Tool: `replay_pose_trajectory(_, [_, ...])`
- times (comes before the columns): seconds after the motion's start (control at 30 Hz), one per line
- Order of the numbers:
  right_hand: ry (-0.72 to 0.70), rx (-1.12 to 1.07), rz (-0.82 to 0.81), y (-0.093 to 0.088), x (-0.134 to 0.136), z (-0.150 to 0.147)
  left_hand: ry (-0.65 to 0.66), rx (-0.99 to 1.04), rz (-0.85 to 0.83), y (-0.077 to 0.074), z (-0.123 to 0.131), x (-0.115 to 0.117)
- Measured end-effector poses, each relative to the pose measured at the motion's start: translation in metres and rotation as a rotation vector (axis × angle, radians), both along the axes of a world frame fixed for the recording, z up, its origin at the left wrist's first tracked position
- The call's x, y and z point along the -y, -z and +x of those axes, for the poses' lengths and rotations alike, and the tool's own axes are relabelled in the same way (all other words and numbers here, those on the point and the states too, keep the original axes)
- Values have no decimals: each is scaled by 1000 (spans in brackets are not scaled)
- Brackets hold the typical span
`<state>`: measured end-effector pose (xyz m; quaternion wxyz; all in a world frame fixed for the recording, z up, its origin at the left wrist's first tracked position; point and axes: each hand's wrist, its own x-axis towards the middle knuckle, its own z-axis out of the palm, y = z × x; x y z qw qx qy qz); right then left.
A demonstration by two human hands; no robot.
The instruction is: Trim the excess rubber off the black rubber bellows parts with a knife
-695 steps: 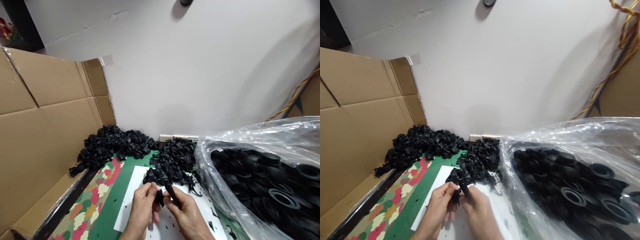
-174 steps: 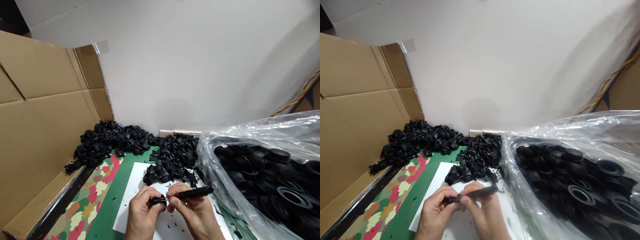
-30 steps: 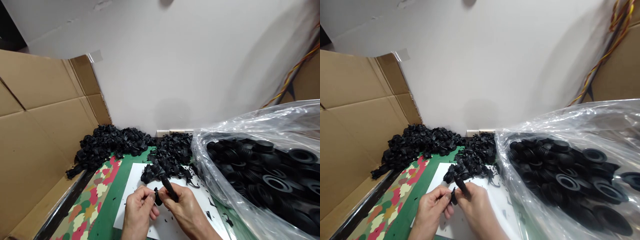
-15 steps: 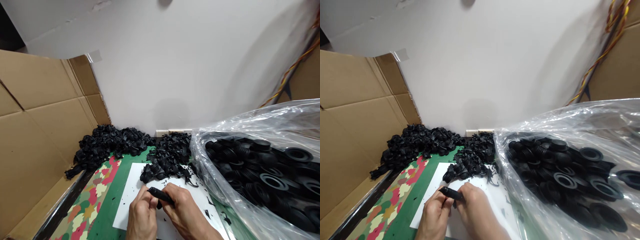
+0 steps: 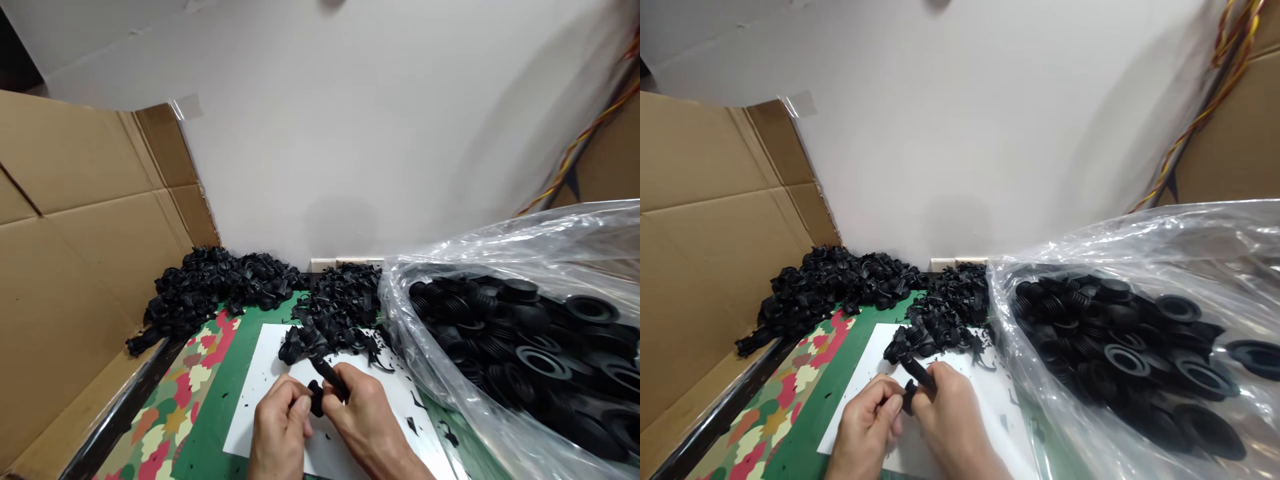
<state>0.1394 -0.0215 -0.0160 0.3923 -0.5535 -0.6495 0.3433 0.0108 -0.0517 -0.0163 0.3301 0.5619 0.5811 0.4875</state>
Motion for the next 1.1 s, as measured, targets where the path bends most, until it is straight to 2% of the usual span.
replay_pose_trajectory(0.1, [-48, -205, -140, -5, -2, 0, -75, 118, -121, 0, -2, -1])
replay_pose_trajectory(0.27, [-91, -343, -207, -6, -4, 4, -118, 191, -217, -1, -4, -4])
replay_pose_trajectory(0.5, [-82, -463, -285, 13, -11, 4, -190, 238, -218, -1, -1, -5])
replay_pose_trajectory(0.7, [-65, -503, -261, 20, -15, 5, -202, 223, -198, -3, 0, -3])
replay_pose_trajectory(0.87, [-63, -533, -246, 18, -14, 5, -139, 172, -95, -2, -3, -2])
replay_pose_trajectory(0.97, [-102, -539, -246, 13, -10, 6, -123, 52, 66, -3, -3, 0])
replay_pose_trajectory(1.1, [-223, -558, -193, 5, -6, 7, -107, -159, 292, -6, -1, 5])
